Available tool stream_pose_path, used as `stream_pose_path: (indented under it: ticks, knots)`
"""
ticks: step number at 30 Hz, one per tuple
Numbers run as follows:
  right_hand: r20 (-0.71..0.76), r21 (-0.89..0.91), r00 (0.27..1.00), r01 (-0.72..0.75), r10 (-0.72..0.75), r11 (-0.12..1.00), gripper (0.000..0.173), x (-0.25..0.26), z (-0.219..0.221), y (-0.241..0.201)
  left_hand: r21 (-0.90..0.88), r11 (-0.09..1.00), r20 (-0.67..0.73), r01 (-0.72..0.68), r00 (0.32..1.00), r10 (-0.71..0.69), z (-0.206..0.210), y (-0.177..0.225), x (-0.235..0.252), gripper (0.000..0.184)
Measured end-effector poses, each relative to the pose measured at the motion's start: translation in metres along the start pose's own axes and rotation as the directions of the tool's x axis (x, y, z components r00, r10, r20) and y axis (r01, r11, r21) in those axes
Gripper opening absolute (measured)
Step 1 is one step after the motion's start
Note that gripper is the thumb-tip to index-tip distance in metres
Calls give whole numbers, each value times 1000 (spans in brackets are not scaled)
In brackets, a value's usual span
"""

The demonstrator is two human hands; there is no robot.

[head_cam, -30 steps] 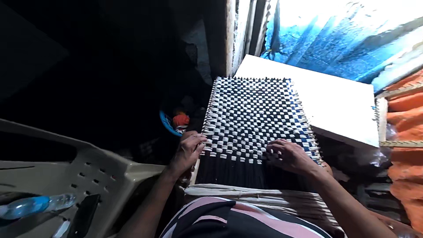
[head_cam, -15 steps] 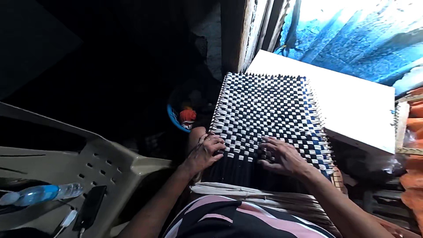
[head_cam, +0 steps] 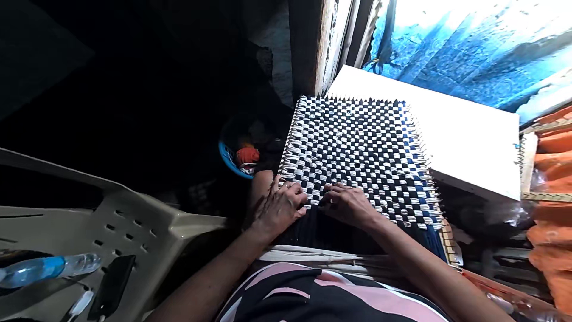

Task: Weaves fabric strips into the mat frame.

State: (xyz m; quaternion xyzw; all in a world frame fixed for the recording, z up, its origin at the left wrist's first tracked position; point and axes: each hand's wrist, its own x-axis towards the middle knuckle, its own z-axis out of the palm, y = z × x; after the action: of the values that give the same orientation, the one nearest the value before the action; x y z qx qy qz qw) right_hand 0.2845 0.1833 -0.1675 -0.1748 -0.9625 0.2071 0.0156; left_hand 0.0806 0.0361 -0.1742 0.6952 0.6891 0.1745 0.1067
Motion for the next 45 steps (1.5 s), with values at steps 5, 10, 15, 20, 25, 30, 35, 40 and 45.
stream_pose_path:
  ticks: [5, 10, 15, 20, 25, 30, 35, 40, 45]
  knots:
    - [102, 103, 995, -17, 7, 994, 60, -40, -22, 25, -273, 959, 91, -80, 990, 108, -14, -28, -7, 24]
    - [18, -20, 998, -66, 66, 998, 46, -48, -11, 17, -246, 966, 93, -82, 990, 107, -11, -31, -11, 25]
    - [16, -24, 1000, -8, 8, 1000, 33, -36, -1, 26, -37, 993, -13, -110, 994, 110, -5, -18, -1, 14]
    - [31, 185, 999, -39, 34, 982, 44, -59, -35, 36, -232, 970, 111, -71, 989, 99, -29, -13, 12, 24]
    - [111, 126, 985, -149, 136, 981, 65, -90, -40, 48, -243, 954, 133, -176, 968, 212, -9, 22, 33, 33]
    - [127, -39, 967, -219, 222, 975, 61, -76, -37, 27, -203, 960, 229, -195, 944, 240, 9, 67, 54, 31]
    - [51, -15, 987, -151, 152, 988, 34, -64, -12, 40, -109, 958, 231, -264, 931, 283, 38, 81, 63, 23]
    - [19, 161, 989, -146, 145, 976, 45, -100, -60, 72, -251, 940, 205, -233, 936, 287, 25, 76, 70, 18]
    - [70, -52, 970, -230, 233, 972, 70, -118, -48, 67, -180, 960, 181, -212, 953, 245, 30, 85, 73, 37]
